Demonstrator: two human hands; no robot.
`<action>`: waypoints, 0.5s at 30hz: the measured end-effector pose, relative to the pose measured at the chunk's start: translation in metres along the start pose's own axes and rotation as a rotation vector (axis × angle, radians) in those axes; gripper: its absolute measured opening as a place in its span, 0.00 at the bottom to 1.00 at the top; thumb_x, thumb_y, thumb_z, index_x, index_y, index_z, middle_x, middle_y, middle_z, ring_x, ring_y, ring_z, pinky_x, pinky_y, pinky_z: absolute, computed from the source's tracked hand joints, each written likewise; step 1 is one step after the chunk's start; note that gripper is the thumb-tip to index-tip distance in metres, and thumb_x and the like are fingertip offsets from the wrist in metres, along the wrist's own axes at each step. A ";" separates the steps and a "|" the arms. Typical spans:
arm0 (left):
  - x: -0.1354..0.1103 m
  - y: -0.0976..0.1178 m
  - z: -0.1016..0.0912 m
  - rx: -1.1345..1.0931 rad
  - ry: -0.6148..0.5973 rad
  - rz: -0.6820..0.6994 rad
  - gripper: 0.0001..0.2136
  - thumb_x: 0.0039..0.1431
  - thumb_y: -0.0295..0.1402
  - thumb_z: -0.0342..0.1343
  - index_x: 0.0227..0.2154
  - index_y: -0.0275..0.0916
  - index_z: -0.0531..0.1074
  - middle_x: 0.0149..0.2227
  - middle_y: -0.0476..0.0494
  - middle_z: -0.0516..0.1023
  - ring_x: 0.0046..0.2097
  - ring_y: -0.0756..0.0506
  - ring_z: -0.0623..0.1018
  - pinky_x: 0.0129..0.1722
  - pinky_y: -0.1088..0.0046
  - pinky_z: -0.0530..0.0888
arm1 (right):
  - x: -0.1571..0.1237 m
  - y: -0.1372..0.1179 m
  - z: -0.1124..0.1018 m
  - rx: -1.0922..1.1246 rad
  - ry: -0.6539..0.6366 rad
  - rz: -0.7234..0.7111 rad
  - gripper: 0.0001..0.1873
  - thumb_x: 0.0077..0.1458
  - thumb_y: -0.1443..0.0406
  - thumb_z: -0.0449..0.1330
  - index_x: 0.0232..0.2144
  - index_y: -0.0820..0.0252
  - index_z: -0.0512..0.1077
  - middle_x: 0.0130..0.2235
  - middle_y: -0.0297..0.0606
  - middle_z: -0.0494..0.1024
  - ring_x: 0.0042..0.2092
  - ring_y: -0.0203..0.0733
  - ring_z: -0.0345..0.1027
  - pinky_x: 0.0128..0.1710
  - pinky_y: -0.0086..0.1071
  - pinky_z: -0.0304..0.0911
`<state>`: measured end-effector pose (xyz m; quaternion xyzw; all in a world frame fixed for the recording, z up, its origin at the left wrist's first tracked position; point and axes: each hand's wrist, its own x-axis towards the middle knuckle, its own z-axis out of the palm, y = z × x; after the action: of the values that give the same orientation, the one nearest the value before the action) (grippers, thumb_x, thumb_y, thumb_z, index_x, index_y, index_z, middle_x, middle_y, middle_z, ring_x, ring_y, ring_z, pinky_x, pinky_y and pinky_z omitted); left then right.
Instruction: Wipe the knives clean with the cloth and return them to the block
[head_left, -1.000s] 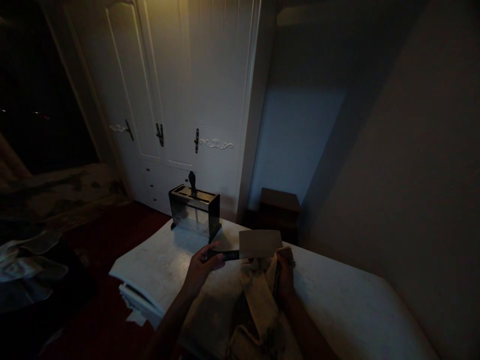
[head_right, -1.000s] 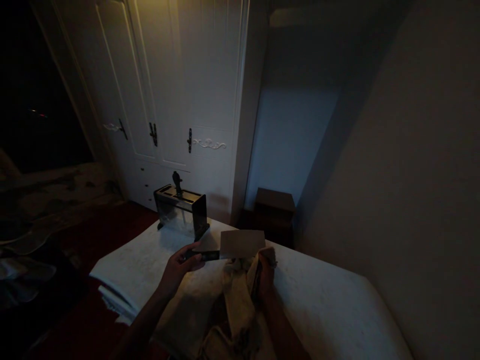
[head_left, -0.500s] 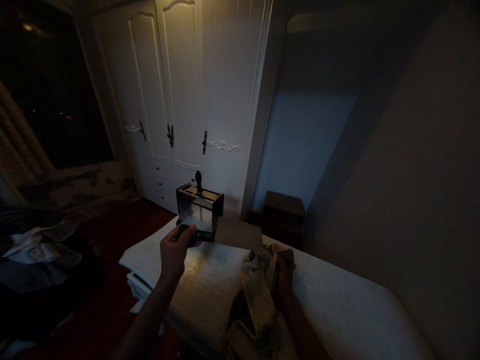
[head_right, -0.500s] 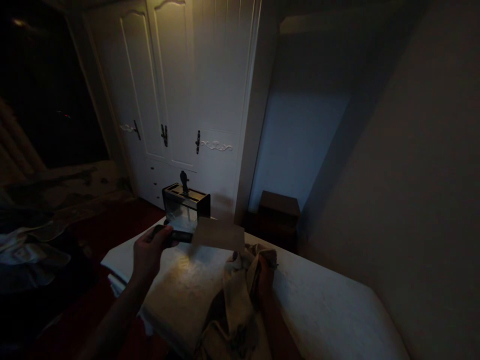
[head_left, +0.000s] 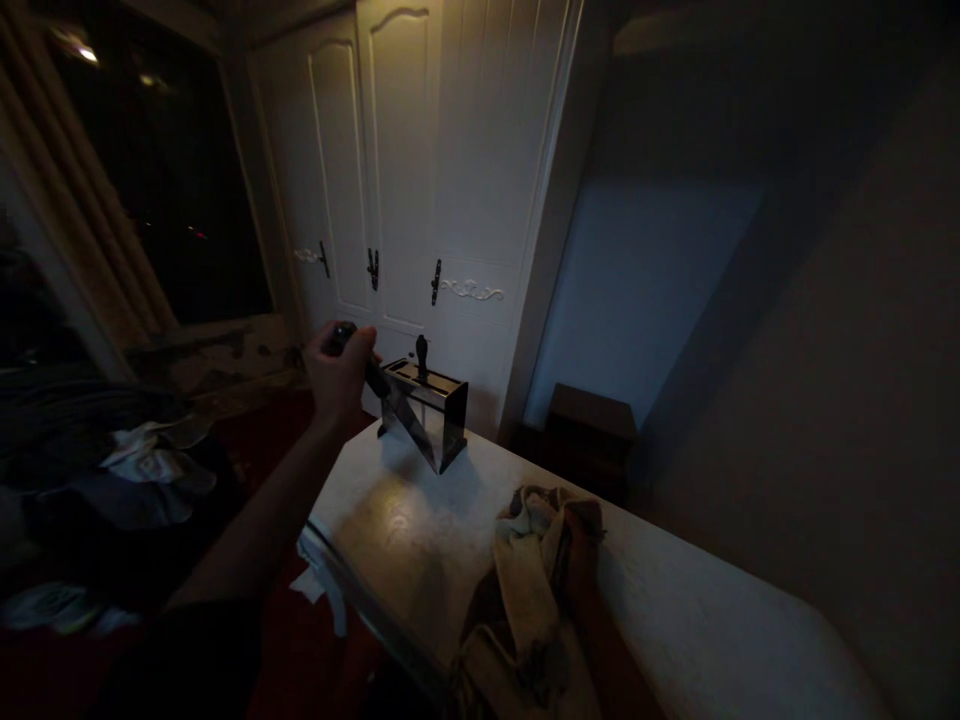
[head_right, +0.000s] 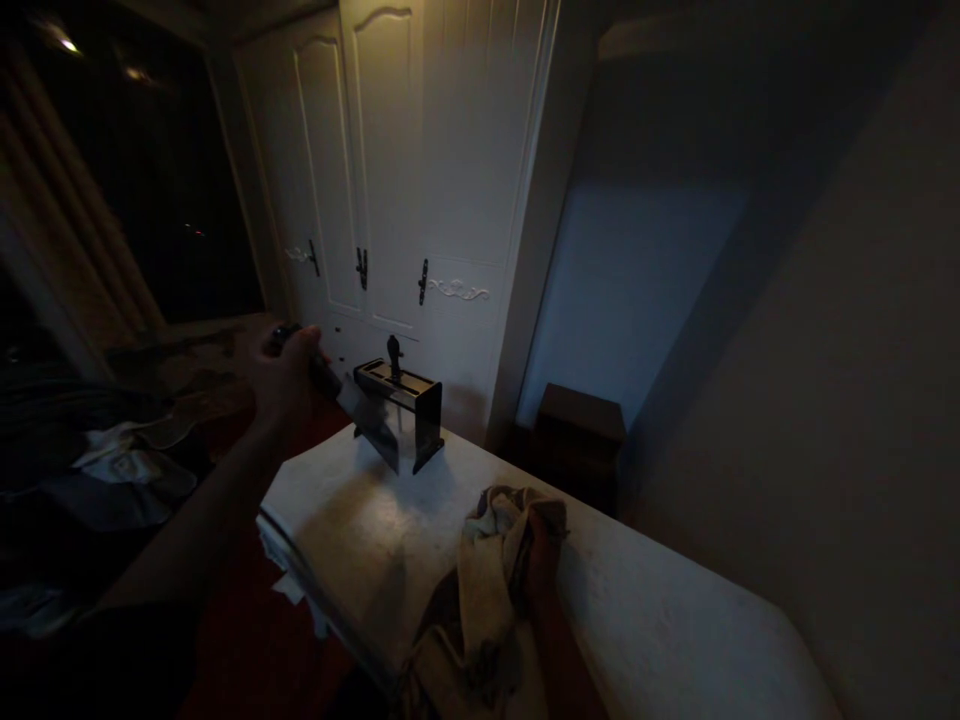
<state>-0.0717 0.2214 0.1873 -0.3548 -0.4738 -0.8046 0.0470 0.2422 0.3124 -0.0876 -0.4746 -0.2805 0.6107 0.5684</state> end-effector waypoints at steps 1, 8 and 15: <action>0.009 0.004 0.004 0.010 -0.016 0.031 0.14 0.46 0.40 0.61 0.22 0.36 0.63 0.19 0.51 0.66 0.21 0.53 0.66 0.19 0.80 0.64 | 0.001 0.001 -0.001 0.005 0.001 0.012 0.32 0.33 0.47 0.68 0.37 0.64 0.75 0.40 0.42 0.79 0.43 0.51 0.73 0.44 0.41 0.69; 0.056 0.017 0.045 0.003 -0.317 -0.119 0.13 0.52 0.38 0.63 0.29 0.34 0.66 0.23 0.45 0.72 0.23 0.49 0.74 0.22 0.76 0.70 | -0.001 -0.005 -0.001 -0.020 0.069 0.078 0.34 0.25 0.49 0.71 0.35 0.64 0.76 0.36 0.39 0.79 0.39 0.47 0.71 0.38 0.36 0.67; 0.081 -0.007 0.070 -0.105 -0.309 -0.268 0.17 0.58 0.39 0.61 0.27 0.39 0.56 0.16 0.56 0.59 0.15 0.54 0.63 0.13 0.79 0.58 | -0.003 -0.009 0.000 -0.045 0.076 0.076 0.32 0.25 0.50 0.70 0.34 0.63 0.76 0.37 0.42 0.79 0.39 0.51 0.72 0.36 0.39 0.68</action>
<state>-0.0975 0.3020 0.2532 -0.4096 -0.4756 -0.7634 -0.1523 0.2453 0.3112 -0.0792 -0.5204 -0.2543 0.6071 0.5441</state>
